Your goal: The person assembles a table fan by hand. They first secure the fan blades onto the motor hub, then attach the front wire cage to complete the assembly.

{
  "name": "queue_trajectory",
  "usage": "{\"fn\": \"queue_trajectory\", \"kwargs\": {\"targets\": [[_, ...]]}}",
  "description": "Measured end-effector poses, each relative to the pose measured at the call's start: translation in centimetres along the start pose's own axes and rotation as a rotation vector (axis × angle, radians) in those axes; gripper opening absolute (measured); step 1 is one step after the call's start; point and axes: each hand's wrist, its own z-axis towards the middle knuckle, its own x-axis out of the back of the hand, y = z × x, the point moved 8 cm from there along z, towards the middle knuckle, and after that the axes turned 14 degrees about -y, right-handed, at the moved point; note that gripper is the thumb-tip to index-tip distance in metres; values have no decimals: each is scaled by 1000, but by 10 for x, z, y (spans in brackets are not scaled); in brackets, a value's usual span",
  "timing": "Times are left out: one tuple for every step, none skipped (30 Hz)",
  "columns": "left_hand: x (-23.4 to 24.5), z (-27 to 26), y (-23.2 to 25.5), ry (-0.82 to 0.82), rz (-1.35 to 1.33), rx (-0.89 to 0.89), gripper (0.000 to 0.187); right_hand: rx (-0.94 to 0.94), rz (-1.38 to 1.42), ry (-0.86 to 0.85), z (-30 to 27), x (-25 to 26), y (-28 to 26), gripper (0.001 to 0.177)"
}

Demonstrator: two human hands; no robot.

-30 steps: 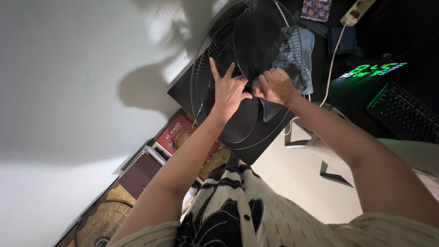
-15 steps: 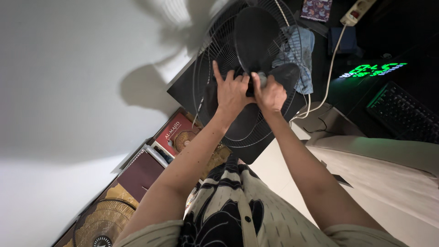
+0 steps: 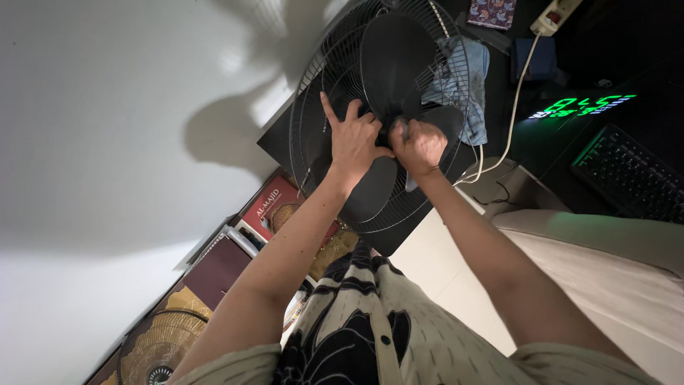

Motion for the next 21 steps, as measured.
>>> {"fn": "queue_trajectory", "kwargs": {"targets": [[0, 0, 0, 1, -2, 0, 56, 27, -1, -9, 1, 1, -1, 30], [0, 1, 0, 3, -3, 1, 57, 54, -2, -18, 0, 3, -1, 30], [-1, 1, -1, -11, 5, -2, 57, 81, -3, -28, 1, 3, -4, 30], [-1, 2, -2, -25, 12, -5, 58, 83, 9, -36, 2, 3, -4, 30], [-3, 3, -2, -40, 21, -9, 59, 84, 20, -43, 2, 3, -4, 30], [-3, 2, -2, -33, 20, -18, 60, 85, 32, -50, 2, 3, -3, 30], [-2, 2, -3, -25, 21, -27, 61, 114, 38, -48, 2, 4, -5, 30], [-1, 1, -3, -17, 22, -35, 62, 143, 44, -46, 3, 5, -7, 30], [-3, 2, -5, -31, 26, -43, 63, 172, 52, -46, 3, 6, -9, 30], [-4, 3, -7, -45, 31, -51, 65, 211, 57, -64, 4, 5, -11, 31], [-6, 4, -7, -58, 32, -60, 67, 251, 58, -83, 6, 6, -11, 32], [-5, 3, -7, -33, 30, -77, 68, 291, 60, -102, 7, 7, -12, 33], [-3, 4, -6, -3, 31, -98, 69, 326, 59, -124, 9, 7, -12, 34], [-1, 4, -6, 27, 32, -119, 70, 362, 58, -145, 11, 7, -13, 35], [-1, 4, -5, 41, 29, -124, 69, 397, 53, -169, 12, 8, -13, 36], [0, 3, -5, 54, 26, -130, 68, 396, 46, -172, 13, 8, -12, 36], [1, 2, -4, 64, 25, -137, 67, 391, 42, -176, 13, 8, -10, 36], [-1, 4, -4, 41, 33, -125, 68, 386, 37, -180, 12, 7, -9, 37], [-2, 6, -4, 19, 39, -112, 69, 335, 37, -173, 10, 7, -7, 35], [-2, 7, -4, -4, 45, -99, 70, 284, 37, -166, 8, 5, -7, 33], [-1, 7, -3, -1, 36, -100, 69, 236, 33, -155, 8, 5, -6, 32]]}}
